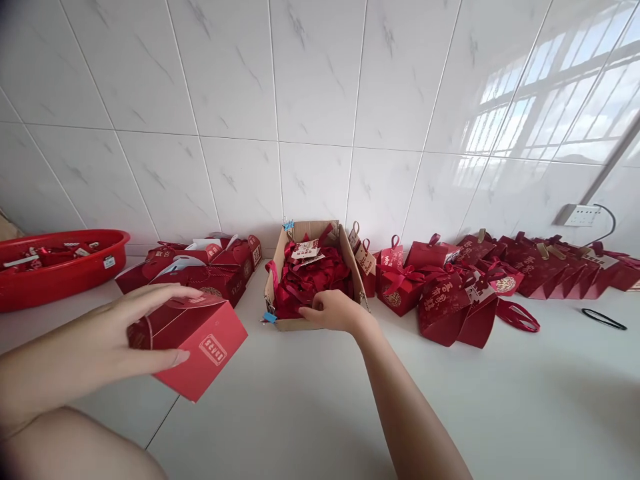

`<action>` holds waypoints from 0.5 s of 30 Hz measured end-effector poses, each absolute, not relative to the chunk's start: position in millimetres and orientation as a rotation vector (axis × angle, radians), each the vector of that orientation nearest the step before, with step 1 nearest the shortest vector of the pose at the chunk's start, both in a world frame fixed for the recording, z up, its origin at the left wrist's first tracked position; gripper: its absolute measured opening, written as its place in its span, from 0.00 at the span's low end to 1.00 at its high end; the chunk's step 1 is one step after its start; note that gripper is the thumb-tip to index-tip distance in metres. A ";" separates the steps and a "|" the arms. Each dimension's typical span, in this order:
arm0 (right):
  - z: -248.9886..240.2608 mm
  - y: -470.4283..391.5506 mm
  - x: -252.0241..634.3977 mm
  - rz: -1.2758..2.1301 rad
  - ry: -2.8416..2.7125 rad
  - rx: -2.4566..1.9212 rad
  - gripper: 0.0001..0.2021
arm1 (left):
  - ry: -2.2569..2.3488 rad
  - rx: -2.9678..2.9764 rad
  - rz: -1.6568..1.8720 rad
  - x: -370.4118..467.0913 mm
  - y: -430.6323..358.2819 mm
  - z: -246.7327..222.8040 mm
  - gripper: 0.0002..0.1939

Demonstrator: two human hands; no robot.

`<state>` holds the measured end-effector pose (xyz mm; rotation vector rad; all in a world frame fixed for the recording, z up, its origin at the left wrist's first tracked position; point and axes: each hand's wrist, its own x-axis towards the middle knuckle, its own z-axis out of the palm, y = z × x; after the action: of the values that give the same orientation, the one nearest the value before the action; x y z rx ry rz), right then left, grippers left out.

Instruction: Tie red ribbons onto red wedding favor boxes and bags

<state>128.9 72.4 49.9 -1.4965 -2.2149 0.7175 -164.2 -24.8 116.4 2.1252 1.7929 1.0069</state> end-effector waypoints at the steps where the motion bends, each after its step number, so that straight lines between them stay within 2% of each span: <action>1: 51.4 72.9 129.7 0.712 -2.179 -1.466 0.16 | 1.746 2.231 1.016 -166.5 -30.1 113.4 0.26; 6: 51.3 83.3 135.0 0.683 -1.954 -1.292 0.05 | 1.598 2.664 0.831 -169.3 -47.3 101.7 0.39; 9: 45.5 93.1 137.6 0.665 -1.772 -1.206 0.08 | 1.508 2.639 0.490 -141.1 -53.3 113.0 0.43; 10: 43.8 95.8 138.2 0.657 -1.707 -1.177 0.10 | 1.477 2.583 0.392 -126.7 -53.9 119.7 0.43; 13: 41.9 100.6 139.5 0.648 -1.532 -1.062 0.13 | 1.322 2.433 0.076 -79.9 -48.7 137.7 0.31; 15: 43.7 101.2 140.7 0.654 -1.444 -0.969 0.13 | 1.239 2.448 -0.012 -54.2 -38.7 140.9 0.26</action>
<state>140.7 101.2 43.7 -0.9694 -1.4439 0.6541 -54.2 -38.7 140.9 2.4481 1.2390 -0.0123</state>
